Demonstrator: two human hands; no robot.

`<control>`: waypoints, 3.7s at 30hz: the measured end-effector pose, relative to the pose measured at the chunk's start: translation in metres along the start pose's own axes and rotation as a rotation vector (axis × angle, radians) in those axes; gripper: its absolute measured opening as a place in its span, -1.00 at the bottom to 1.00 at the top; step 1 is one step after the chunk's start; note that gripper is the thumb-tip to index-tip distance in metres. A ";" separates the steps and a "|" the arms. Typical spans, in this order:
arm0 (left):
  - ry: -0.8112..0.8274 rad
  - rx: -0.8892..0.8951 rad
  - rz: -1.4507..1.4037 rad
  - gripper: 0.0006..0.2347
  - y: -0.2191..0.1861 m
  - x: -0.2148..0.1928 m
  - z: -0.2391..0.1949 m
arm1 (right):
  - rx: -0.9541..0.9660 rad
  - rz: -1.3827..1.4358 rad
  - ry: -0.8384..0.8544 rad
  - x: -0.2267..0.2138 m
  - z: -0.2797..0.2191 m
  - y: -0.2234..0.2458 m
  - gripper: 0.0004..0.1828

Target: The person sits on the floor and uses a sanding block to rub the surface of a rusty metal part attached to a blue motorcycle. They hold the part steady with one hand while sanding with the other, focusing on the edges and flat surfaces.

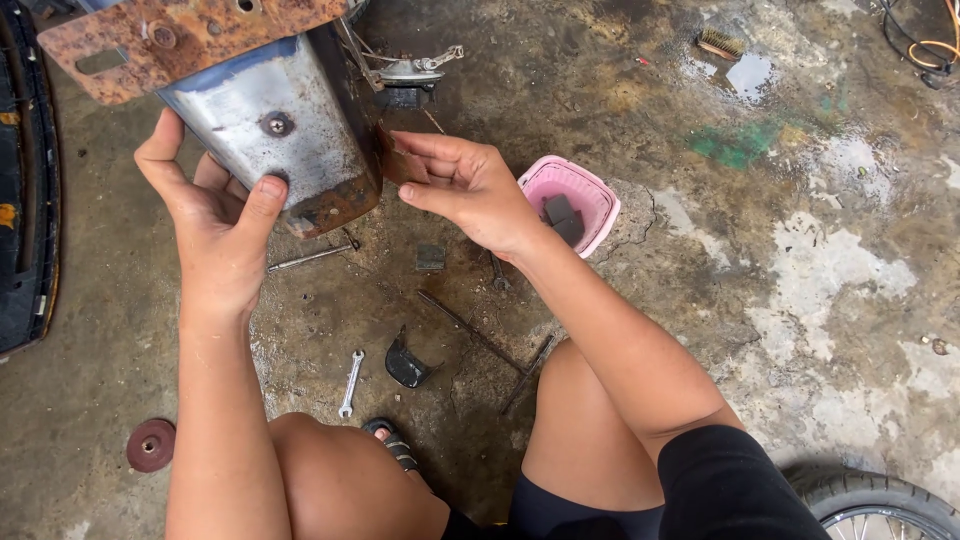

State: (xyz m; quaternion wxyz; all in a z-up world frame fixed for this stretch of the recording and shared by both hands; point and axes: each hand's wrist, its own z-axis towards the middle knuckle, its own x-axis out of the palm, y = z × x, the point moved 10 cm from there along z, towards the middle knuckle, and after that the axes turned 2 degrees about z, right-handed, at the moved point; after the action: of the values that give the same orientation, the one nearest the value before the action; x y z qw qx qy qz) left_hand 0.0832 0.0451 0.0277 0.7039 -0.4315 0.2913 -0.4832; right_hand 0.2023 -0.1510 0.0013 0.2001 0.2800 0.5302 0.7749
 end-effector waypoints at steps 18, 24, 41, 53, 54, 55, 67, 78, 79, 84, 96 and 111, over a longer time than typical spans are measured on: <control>-0.032 -0.032 -0.001 -0.43 -0.001 0.003 0.003 | -0.350 -0.618 -0.158 0.043 -0.037 0.030 -0.48; -0.043 -0.017 -0.029 -0.42 0.000 0.003 0.003 | -0.407 -0.589 -0.300 0.056 -0.052 0.045 -0.57; -0.039 -0.037 0.020 -0.30 0.003 0.001 0.003 | -0.245 0.031 -0.388 0.023 -0.031 -0.036 -0.58; -0.038 -0.069 -0.006 -0.29 0.003 0.001 0.005 | 0.038 0.329 -0.371 0.033 -0.002 -0.063 -0.71; -0.032 -0.064 -0.012 -0.29 0.002 0.003 0.005 | 0.044 0.268 -0.375 0.034 0.001 -0.063 -0.68; -0.031 -0.067 -0.013 -0.29 0.003 0.002 0.004 | 0.046 0.268 -0.377 0.034 0.004 -0.063 -0.68; -0.019 -0.069 0.027 -0.31 0.001 0.002 0.004 | -0.194 -0.111 -0.454 0.014 0.015 -0.047 -0.73; -0.038 -0.070 0.048 -0.30 -0.003 0.003 0.004 | -0.081 -0.110 -0.504 0.031 -0.007 -0.029 -0.61; -0.038 -0.068 0.047 -0.30 -0.004 0.002 0.004 | -0.083 -0.111 -0.503 0.028 -0.009 -0.041 -0.61; -0.034 -0.079 0.045 -0.31 -0.006 0.004 0.003 | -0.056 -0.138 -0.544 0.006 0.021 -0.046 -0.57; -0.038 -0.085 0.037 -0.33 -0.001 0.003 0.003 | 0.142 0.009 -0.568 0.035 -0.006 -0.021 -0.47; -0.045 -0.068 0.019 -0.31 0.000 0.001 0.002 | -0.077 -0.135 -0.480 0.020 0.012 -0.030 -0.58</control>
State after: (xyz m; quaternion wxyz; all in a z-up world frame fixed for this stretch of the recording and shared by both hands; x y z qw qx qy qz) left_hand 0.0850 0.0449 0.0287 0.6998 -0.4631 0.2954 -0.4566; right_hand 0.1956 -0.1198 -0.0186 0.3820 0.4119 0.4552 0.6908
